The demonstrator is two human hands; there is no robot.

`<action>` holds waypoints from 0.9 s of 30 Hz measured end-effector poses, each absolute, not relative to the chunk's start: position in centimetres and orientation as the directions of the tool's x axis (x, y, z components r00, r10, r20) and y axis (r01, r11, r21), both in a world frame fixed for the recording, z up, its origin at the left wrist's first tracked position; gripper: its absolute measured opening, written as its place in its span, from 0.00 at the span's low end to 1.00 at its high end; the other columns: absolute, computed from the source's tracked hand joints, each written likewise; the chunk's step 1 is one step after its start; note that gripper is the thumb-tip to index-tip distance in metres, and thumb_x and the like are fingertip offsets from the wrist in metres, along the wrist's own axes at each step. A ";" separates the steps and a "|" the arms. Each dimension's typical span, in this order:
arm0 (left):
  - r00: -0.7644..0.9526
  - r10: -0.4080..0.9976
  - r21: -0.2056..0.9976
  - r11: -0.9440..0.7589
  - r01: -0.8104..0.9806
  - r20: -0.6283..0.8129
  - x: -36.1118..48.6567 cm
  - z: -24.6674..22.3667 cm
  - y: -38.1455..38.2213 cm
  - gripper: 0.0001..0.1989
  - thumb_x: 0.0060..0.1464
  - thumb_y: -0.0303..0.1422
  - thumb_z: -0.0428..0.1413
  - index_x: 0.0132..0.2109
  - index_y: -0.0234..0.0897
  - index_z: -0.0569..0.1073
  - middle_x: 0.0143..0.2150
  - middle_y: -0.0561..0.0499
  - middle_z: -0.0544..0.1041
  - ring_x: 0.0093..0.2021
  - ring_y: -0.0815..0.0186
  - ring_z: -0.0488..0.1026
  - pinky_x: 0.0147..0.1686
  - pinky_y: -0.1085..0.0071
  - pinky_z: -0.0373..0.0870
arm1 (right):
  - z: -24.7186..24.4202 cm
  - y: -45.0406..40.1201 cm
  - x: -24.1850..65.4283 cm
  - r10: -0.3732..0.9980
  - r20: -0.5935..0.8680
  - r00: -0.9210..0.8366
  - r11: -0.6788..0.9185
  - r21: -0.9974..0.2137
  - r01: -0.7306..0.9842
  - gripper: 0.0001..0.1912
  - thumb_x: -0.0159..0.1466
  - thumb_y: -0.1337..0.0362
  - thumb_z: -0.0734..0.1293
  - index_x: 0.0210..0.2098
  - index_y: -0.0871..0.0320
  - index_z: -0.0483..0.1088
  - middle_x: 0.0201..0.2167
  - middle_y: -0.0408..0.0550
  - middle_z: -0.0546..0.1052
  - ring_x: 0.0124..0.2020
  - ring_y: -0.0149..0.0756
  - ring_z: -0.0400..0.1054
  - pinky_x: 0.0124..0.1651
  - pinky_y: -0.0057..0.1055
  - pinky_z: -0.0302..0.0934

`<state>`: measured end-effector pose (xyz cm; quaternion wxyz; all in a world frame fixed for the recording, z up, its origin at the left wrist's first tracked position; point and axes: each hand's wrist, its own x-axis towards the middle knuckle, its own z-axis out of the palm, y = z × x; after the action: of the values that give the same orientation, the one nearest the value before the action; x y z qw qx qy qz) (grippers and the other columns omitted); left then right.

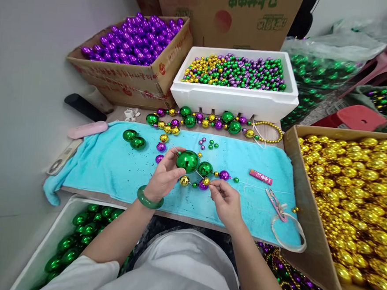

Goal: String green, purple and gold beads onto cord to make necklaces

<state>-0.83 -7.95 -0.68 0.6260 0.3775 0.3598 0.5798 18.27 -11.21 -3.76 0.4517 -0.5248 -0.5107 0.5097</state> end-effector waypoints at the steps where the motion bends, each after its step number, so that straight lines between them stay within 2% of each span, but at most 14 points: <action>1: 0.085 0.996 0.898 0.047 -0.437 -0.011 -0.5 -0.8 -8.2 0.27 0.41 0.33 0.69 0.48 0.42 0.69 0.43 0.52 0.73 0.41 0.66 0.73 0.42 0.70 0.71 | -3.6 -11.2 18.2 0.996 -0.081 -0.040 -0.079 -0.995 0.061 0.14 0.57 0.52 0.70 0.28 0.58 0.72 0.16 0.41 0.67 0.19 0.29 0.60 0.23 0.27 0.57; 5: 0.129 0.992 0.933 0.053 -0.357 -0.007 0.6 -1.2 -8.7 0.28 0.41 0.33 0.70 0.49 0.42 0.69 0.46 0.50 0.73 0.44 0.65 0.72 0.43 0.70 0.71 | -3.1 -11.0 17.9 0.989 -0.139 -0.041 -0.140 -0.989 -0.036 0.16 0.55 0.51 0.71 0.27 0.58 0.69 0.14 0.39 0.67 0.16 0.27 0.57 0.20 0.26 0.53; 9: 0.221 0.974 0.979 -0.002 -0.206 0.048 0.5 -1.3 -8.6 0.29 0.46 0.38 0.67 0.55 0.43 0.68 0.55 0.46 0.71 0.50 0.60 0.72 0.46 0.66 0.71 | -2.9 -10.7 18.5 0.972 -0.219 -0.079 -0.229 -0.961 -0.154 0.16 0.53 0.53 0.73 0.27 0.58 0.69 0.15 0.40 0.69 0.16 0.26 0.57 0.17 0.23 0.50; 11: 0.218 0.971 0.995 -0.091 -0.048 0.099 -0.3 -1.1 -8.2 0.27 0.52 0.41 0.63 0.57 0.42 0.68 0.57 0.44 0.70 0.53 0.58 0.71 0.49 0.64 0.70 | -2.7 -10.5 19.3 0.973 -0.223 -0.062 -0.232 -0.946 -0.226 0.15 0.52 0.54 0.74 0.27 0.58 0.69 0.16 0.40 0.70 0.16 0.25 0.58 0.17 0.23 0.50; 13: 0.146 0.975 0.960 -0.193 0.202 0.166 -1.5 -1.2 -7.8 0.21 0.57 0.41 0.58 0.56 0.41 0.70 0.55 0.44 0.71 0.54 0.59 0.70 0.51 0.63 0.69 | -2.5 -10.5 20.4 0.979 -0.204 -0.014 -0.200 -0.938 -0.283 0.14 0.52 0.56 0.74 0.28 0.58 0.70 0.16 0.40 0.70 0.16 0.25 0.59 0.17 0.22 0.50; 15: 0.098 0.965 0.841 -0.259 0.475 0.243 -2.8 -1.5 -7.8 0.17 0.59 0.39 0.55 0.54 0.40 0.72 0.51 0.45 0.73 0.52 0.59 0.70 0.52 0.60 0.68 | -2.2 -10.6 21.8 0.985 -0.169 0.034 -0.149 -0.936 -0.320 0.12 0.53 0.58 0.74 0.28 0.58 0.70 0.17 0.39 0.70 0.17 0.25 0.60 0.17 0.22 0.51; 18: 0.184 0.938 0.586 -0.328 0.741 0.292 -4.4 -2.9 -8.6 0.15 0.60 0.38 0.54 0.51 0.36 0.74 0.48 0.43 0.75 0.52 0.56 0.70 0.55 0.56 0.66 | -1.7 -11.0 24.1 0.989 -0.114 0.092 -0.075 -0.933 -0.353 0.11 0.53 0.60 0.74 0.28 0.57 0.69 0.17 0.39 0.69 0.18 0.27 0.61 0.17 0.22 0.51; 21: 0.285 0.928 0.378 -0.360 0.853 0.240 -5.3 -4.9 -10.2 0.15 0.60 0.38 0.53 0.50 0.35 0.74 0.49 0.41 0.74 0.55 0.52 0.67 0.57 0.52 0.64 | -1.4 -11.6 26.1 0.989 -0.055 0.134 -0.002 -0.930 -0.367 0.10 0.53 0.62 0.75 0.28 0.57 0.70 0.16 0.39 0.68 0.19 0.28 0.62 0.18 0.22 0.51; 23: 0.284 0.937 0.273 -0.333 0.902 0.206 -5.6 -6.1 -11.3 0.15 0.60 0.38 0.53 0.50 0.36 0.75 0.52 0.40 0.74 0.58 0.48 0.64 0.58 0.48 0.61 | -1.0 -11.9 27.2 0.986 -0.011 0.168 0.053 -0.927 -0.371 0.10 0.53 0.62 0.75 0.28 0.57 0.71 0.16 0.39 0.67 0.19 0.27 0.61 0.19 0.23 0.52; 27: 0.255 0.945 0.146 -0.287 0.947 0.204 -6.5 -7.1 -12.2 0.16 0.61 0.38 0.52 0.53 0.39 0.74 0.58 0.39 0.70 0.63 0.44 0.58 0.58 0.42 0.58 | 0.1 -12.1 28.8 0.963 0.059 0.262 0.157 -0.915 -0.372 0.09 0.52 0.64 0.76 0.26 0.58 0.71 0.15 0.39 0.66 0.19 0.27 0.59 0.19 0.23 0.53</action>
<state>-6.47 -12.24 -7.15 -0.0034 0.7921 0.5972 0.1263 28.75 -12.06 0.14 0.6744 -0.4199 -0.3520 0.4949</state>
